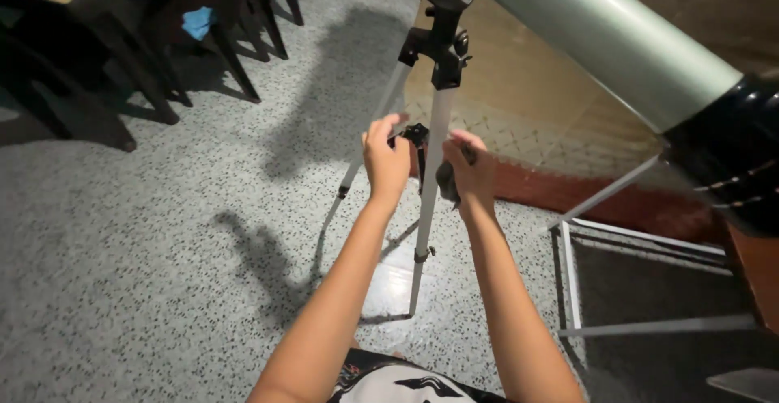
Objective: Cleaning a computer monitor, desk surface, and peripherals using a cloth and a brush.
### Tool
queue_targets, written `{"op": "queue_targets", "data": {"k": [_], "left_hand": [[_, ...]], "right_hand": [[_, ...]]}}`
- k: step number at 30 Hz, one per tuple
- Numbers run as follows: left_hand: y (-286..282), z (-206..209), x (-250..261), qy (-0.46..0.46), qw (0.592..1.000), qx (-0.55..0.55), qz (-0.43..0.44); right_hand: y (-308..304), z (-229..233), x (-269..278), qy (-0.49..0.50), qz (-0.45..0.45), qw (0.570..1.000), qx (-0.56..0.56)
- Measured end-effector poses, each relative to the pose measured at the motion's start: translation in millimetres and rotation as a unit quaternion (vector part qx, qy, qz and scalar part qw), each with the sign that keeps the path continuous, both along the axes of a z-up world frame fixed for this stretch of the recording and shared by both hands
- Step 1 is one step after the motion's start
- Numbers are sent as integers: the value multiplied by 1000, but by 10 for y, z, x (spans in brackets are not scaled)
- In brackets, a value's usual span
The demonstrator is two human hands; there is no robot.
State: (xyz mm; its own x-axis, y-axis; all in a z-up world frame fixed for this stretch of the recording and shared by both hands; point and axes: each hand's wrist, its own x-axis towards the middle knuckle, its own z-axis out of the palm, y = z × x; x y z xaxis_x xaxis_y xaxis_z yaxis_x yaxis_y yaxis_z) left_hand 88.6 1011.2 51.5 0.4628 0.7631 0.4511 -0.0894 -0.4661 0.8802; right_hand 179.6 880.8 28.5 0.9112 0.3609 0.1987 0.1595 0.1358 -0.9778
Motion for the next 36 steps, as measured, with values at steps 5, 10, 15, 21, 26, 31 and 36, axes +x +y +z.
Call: {"op": "queue_targets", "data": {"k": [5,10,15,21,26,31,36], "left_hand": [[426,134,473,-8,997,81,18],[723,500,616,40,996,73,-27],[1165,390,882,3,988,41,-150],[1434,57,1528,97,945,42,-310],[1378,58,1629,14,943,60,-327],[1277,113,1523,-120,935,94,-320],[1178,245,1372,-125,919,60,-368]], "right_hand": [[260,407,168,-130,-103,983,-77],[493,549,314,-176,-177,962,-113],[707,918,83,-152,-204,939,-233],[801,1008,69,-175,-207,895,-354],[788,895,174,-200,-225,882,-363],[803,978,27,-200,-244,882,-350],[741,890,33,-235,-278,872,-326]]}}
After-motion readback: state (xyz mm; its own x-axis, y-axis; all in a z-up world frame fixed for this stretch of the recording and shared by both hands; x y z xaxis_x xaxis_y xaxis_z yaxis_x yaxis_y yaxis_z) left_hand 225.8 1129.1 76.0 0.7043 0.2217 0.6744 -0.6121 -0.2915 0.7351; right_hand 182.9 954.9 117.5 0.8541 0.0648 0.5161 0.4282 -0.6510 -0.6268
